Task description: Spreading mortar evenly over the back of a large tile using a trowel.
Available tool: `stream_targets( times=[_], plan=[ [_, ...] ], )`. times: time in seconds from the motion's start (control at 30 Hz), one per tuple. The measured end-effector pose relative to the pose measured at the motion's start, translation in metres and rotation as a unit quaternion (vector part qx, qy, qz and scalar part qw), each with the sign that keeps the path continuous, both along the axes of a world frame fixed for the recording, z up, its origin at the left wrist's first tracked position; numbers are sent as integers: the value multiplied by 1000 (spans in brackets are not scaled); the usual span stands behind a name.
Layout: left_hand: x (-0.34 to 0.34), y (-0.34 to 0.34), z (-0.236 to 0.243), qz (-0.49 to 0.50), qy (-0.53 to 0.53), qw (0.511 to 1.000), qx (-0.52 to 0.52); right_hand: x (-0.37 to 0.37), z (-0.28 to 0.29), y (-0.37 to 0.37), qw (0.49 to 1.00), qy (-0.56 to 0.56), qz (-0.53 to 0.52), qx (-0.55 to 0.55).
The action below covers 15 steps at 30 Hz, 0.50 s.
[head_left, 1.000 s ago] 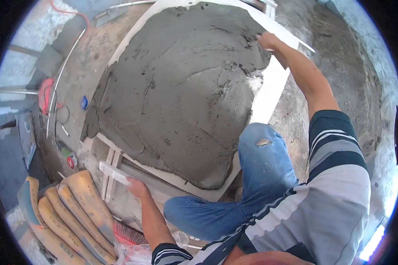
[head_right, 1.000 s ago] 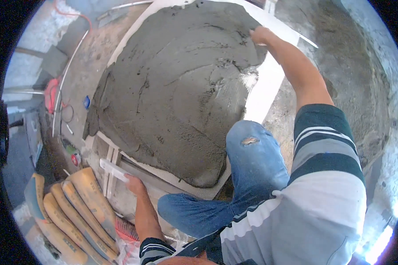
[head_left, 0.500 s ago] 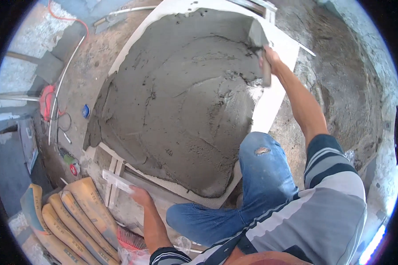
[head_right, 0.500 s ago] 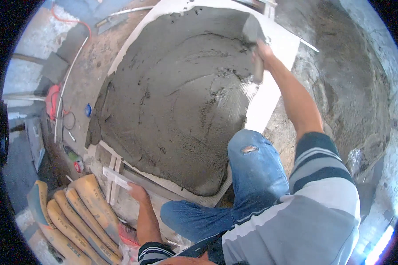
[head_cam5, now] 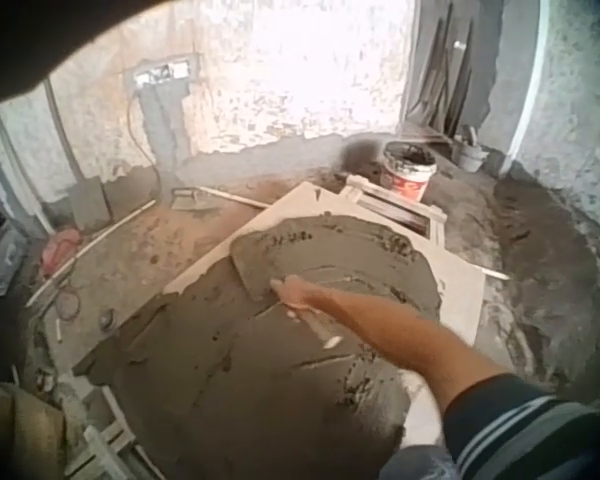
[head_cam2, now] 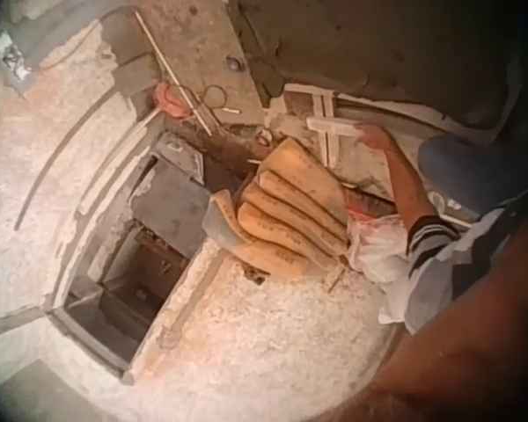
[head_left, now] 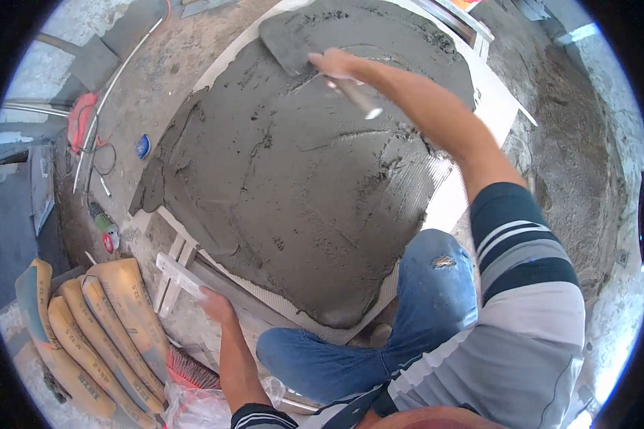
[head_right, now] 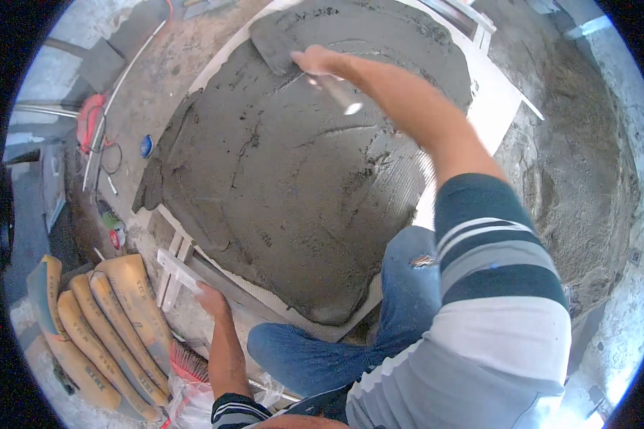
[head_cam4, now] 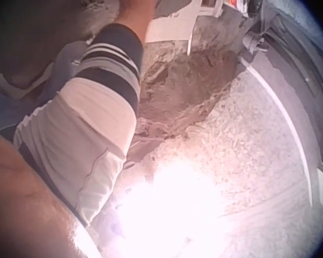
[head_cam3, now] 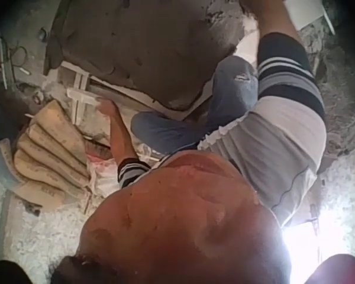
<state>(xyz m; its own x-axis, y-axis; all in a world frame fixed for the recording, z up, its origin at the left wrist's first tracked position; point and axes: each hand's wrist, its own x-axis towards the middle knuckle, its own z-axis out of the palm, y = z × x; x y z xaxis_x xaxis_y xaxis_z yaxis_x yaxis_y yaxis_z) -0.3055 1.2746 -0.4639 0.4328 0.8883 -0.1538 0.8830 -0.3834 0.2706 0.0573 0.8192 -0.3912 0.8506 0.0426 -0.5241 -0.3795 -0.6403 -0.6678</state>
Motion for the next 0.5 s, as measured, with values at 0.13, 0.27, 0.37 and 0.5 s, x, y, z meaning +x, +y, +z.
stream_targets(
  times=[0.13,0.27,0.37,0.5],
  plan=[
    [-6,12,9,-22,-46,999,12,15,36,-36,953,-66,153,-251],
    [14,-16,-27,-3,-15,1000,-9,113,6,-214,866,-126,128,-467],
    [2,-2,-11,12,-2,1000,15,105,-20,-177,918,-175,-12,-355],
    [2,5,6,44,41,998,13,60,-8,-101,987,-11,-163,6]
  ],
)
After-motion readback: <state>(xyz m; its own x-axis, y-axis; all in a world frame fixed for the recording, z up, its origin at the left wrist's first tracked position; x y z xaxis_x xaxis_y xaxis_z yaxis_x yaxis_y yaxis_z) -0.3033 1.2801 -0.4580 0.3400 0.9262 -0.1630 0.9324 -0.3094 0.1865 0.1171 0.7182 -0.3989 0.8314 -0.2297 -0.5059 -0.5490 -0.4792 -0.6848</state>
